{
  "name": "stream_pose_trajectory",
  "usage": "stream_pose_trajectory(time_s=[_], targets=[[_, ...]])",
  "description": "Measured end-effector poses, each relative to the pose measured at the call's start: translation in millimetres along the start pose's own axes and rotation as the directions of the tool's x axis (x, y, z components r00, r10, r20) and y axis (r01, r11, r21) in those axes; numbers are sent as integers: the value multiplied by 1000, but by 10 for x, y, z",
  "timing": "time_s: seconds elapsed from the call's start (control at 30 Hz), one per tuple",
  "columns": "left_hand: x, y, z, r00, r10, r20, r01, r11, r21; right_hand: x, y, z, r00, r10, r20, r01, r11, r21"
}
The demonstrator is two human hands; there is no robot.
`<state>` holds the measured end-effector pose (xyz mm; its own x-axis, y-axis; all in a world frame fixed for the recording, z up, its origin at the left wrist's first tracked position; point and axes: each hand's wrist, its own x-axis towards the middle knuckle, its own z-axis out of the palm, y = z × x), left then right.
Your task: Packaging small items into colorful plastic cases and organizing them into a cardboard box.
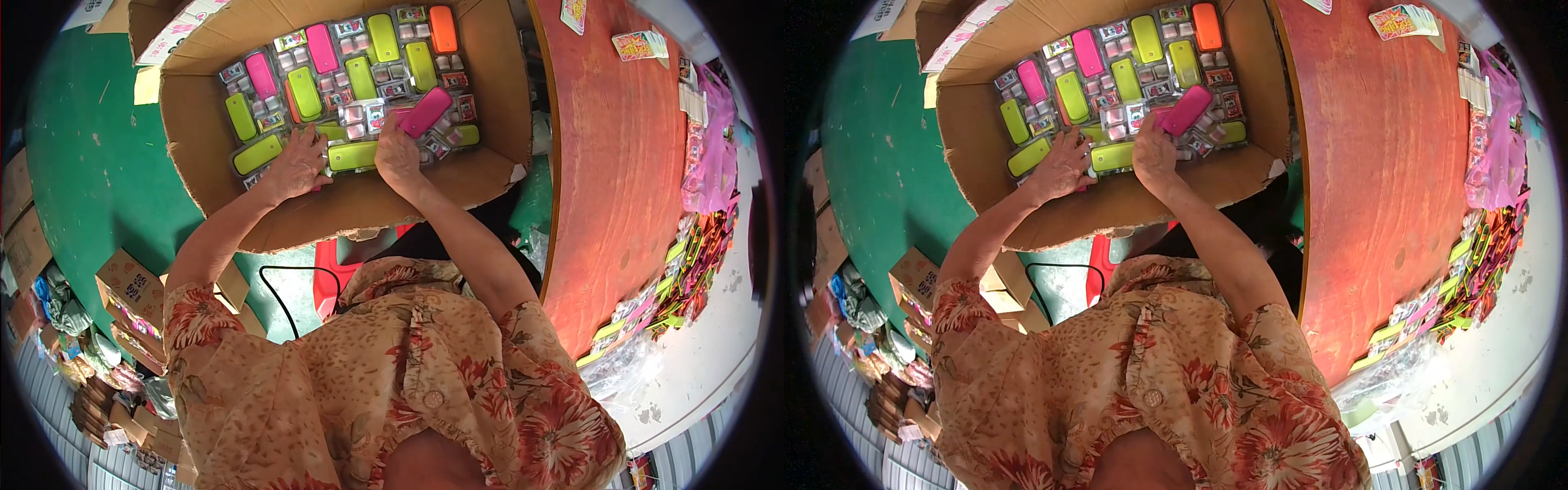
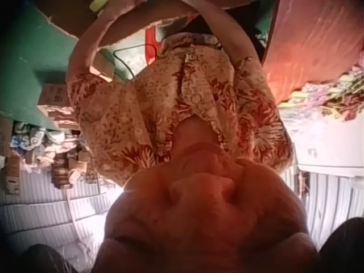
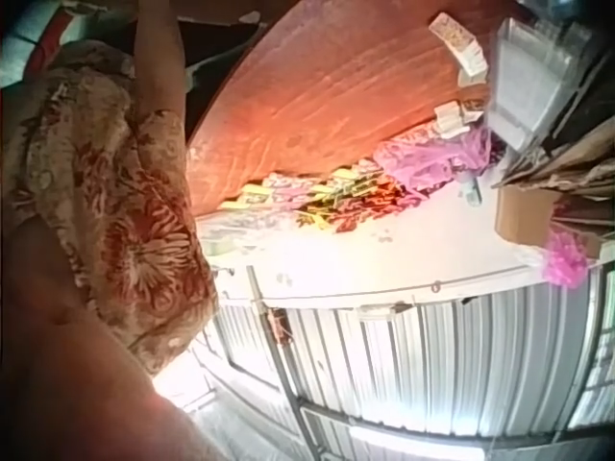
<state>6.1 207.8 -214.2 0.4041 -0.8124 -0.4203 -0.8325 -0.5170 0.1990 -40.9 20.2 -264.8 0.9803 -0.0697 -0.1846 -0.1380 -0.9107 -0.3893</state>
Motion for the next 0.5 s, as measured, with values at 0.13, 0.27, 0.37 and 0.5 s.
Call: stream_pose_trajectory(time_s=[0.13,0.27,0.37,0.5], targets=[[-4,0,17,999,9,44,-12,997,74,26,-69,-52,999,24,32,-18,983,-182],[44,41,-64,991,-18,132,8,997,75,-28,-85,-79,997,44,68,-33,987,-157],[86,28,-43,995,15,101,-26,994,109,-59,-43,-58,1000,4,5,-3,991,-130],[59,27,0,995,9,96,-20,993,118,-53,-150,-278,974,36,225,7,982,-189]])
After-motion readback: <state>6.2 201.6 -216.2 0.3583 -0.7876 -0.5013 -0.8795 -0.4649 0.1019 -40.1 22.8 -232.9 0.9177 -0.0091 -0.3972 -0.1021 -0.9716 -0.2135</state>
